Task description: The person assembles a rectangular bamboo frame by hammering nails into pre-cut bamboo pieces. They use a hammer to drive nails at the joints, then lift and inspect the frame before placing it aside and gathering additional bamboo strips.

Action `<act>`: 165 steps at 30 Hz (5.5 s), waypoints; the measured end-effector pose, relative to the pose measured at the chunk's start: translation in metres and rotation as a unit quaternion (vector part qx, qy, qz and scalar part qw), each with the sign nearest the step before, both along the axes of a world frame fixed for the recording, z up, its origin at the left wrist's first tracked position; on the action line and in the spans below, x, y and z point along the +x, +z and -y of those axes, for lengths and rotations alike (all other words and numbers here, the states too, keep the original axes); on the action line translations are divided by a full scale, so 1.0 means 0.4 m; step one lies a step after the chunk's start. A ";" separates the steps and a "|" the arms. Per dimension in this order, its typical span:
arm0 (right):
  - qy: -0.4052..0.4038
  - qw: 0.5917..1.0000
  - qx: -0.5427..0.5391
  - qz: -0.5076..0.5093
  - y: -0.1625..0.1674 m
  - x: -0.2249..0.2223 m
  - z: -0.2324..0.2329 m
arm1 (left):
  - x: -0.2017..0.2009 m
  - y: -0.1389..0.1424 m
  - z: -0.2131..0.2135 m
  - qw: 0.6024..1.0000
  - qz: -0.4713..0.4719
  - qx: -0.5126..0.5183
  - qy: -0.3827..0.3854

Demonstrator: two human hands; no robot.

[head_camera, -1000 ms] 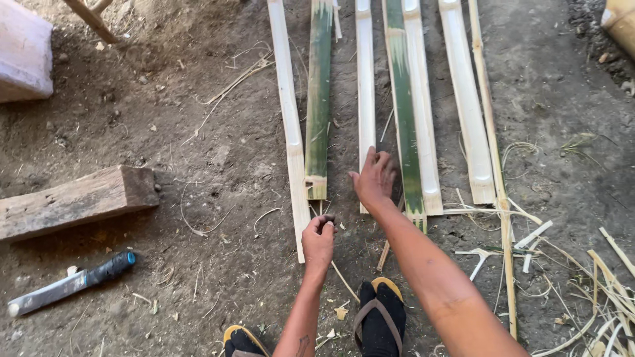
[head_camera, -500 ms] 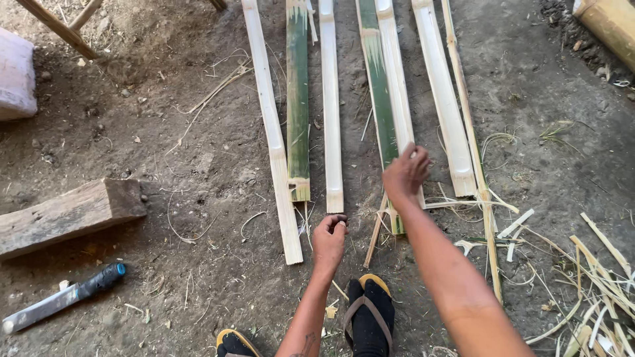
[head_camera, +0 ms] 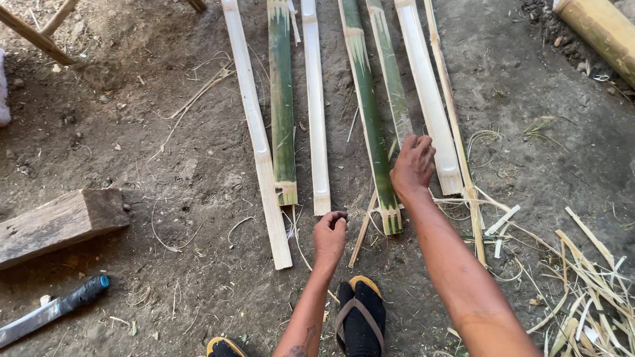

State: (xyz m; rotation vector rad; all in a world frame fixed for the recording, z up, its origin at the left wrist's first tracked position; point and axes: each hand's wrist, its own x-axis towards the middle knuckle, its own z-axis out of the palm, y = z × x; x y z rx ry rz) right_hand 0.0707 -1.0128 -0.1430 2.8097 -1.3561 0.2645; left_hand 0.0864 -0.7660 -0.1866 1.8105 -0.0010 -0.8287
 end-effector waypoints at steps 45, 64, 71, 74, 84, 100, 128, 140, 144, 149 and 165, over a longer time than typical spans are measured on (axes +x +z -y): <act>-0.118 0.945 0.301 -0.055 -0.015 -0.111 0.103 | -0.035 0.031 -0.015 0.999 0.012 -0.035 -0.035; 0.223 0.858 0.463 -0.011 0.340 0.001 -0.348 | 0.075 0.384 -0.182 0.917 -0.305 -0.254 -0.048; 0.311 0.825 0.447 -0.154 0.537 0.047 -0.505 | 0.124 0.603 -0.473 0.970 -0.201 -0.113 -0.077; 0.426 0.835 0.305 -0.168 0.624 0.043 -0.553 | 0.097 0.710 -0.613 0.983 -0.152 -0.060 -0.086; 0.623 0.726 -0.012 -0.290 0.795 0.132 -0.830 | 0.029 1.017 -1.173 0.979 -0.118 0.155 0.054; 0.752 0.584 0.091 -0.293 0.548 0.089 -1.201 | -0.271 0.818 -1.678 0.799 0.228 0.388 0.400; 0.866 0.364 0.069 -0.334 0.295 -0.356 -2.191 | -0.805 0.273 -1.898 0.809 0.157 0.554 0.121; 0.795 0.523 -0.081 -0.295 0.115 0.092 -1.655 | -0.858 0.269 -2.214 0.751 -0.062 0.646 0.117; 0.806 0.494 -0.017 -0.327 0.086 0.028 -1.764 | -0.838 0.290 -2.251 0.735 -0.120 0.647 0.163; 0.812 0.497 0.001 -0.306 0.130 -0.064 -1.921 | -0.616 0.298 -2.244 0.819 0.059 0.382 0.424; 0.678 0.579 0.386 -0.236 0.214 -0.185 -1.960 | -0.254 0.251 -2.229 0.741 -0.056 0.466 0.479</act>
